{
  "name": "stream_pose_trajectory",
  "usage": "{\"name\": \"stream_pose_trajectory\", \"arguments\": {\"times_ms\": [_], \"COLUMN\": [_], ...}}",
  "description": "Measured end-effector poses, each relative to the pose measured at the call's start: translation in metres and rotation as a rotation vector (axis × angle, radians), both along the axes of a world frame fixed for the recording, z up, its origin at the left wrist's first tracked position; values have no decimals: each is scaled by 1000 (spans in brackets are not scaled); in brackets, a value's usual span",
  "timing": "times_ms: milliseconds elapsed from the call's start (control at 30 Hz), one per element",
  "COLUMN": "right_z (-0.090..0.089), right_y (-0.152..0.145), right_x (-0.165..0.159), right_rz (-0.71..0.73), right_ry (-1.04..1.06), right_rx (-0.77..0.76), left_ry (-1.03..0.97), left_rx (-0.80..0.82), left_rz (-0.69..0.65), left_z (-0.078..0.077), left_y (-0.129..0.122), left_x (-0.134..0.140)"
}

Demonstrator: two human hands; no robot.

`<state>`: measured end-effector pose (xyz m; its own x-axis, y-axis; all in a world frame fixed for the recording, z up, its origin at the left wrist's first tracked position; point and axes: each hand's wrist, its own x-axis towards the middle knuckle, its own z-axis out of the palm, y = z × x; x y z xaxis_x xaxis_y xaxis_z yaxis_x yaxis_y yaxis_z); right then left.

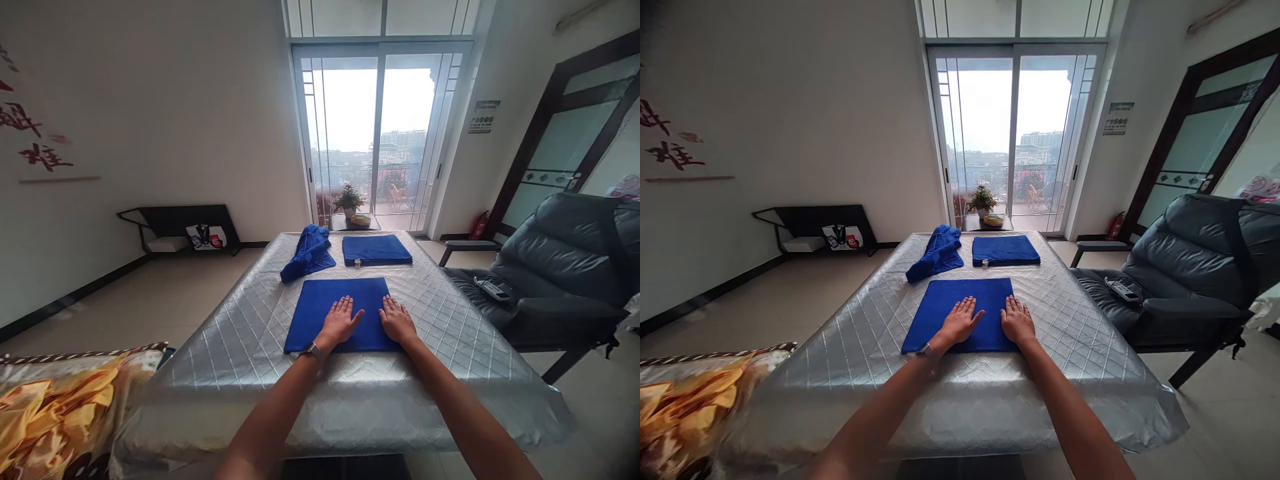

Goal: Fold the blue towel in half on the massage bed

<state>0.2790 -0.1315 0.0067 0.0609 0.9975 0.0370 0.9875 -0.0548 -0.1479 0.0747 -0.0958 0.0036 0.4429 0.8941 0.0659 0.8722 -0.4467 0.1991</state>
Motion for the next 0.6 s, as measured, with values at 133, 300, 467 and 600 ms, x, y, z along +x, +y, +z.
{"name": "stream_pose_trajectory", "arguments": {"times_ms": [133, 300, 467, 600], "right_z": [-1, 3, 12, 7], "right_y": [2, 2, -25, -51], "right_x": [0, -2, -6, -6], "right_rz": [-6, -23, 6, 44], "right_ry": [15, -8, -45, -30], "right_rx": [-13, -11, 51, -32], "left_ry": [73, 80, 81, 81], "left_rx": [-7, 49, 64, 94], "left_rz": [176, 189, 164, 182], "left_z": [-7, -20, -19, -18], "left_y": [-4, -20, -26, -27], "left_x": [-88, -143, -140, -138]}}
